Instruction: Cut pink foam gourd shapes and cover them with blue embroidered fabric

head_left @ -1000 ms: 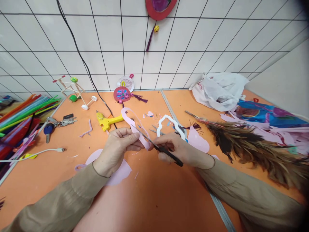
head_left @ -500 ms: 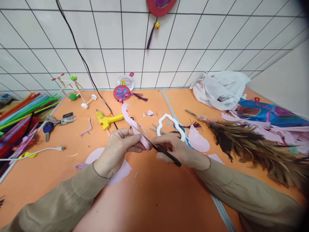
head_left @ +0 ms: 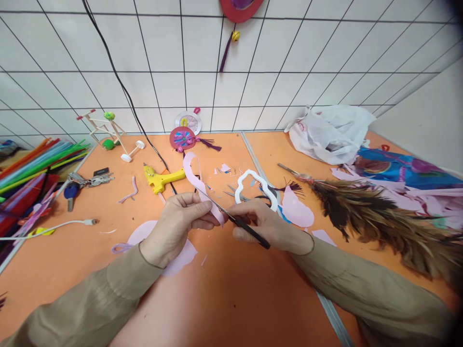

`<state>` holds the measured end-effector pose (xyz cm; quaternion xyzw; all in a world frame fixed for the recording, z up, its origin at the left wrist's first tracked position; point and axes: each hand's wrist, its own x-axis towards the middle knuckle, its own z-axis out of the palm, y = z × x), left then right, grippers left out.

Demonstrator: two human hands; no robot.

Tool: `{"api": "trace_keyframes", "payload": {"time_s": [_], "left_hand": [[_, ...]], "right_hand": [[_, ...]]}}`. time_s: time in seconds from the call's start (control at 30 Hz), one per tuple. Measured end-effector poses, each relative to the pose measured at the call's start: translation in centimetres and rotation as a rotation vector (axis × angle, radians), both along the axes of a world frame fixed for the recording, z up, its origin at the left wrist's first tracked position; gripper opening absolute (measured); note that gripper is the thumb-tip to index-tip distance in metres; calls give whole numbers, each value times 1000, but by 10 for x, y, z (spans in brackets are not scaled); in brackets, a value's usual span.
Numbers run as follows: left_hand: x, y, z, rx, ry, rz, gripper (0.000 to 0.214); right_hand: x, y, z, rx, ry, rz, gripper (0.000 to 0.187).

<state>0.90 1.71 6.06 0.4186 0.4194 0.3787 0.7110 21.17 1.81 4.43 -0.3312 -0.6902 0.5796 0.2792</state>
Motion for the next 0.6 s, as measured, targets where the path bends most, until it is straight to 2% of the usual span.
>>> {"api": "trace_keyframes", "payload": {"time_s": [0.6], "left_hand": [[1,0,-1,-21,-7,14,23]], "right_hand": [[-1,1,-2,19,32,9,16]]}}
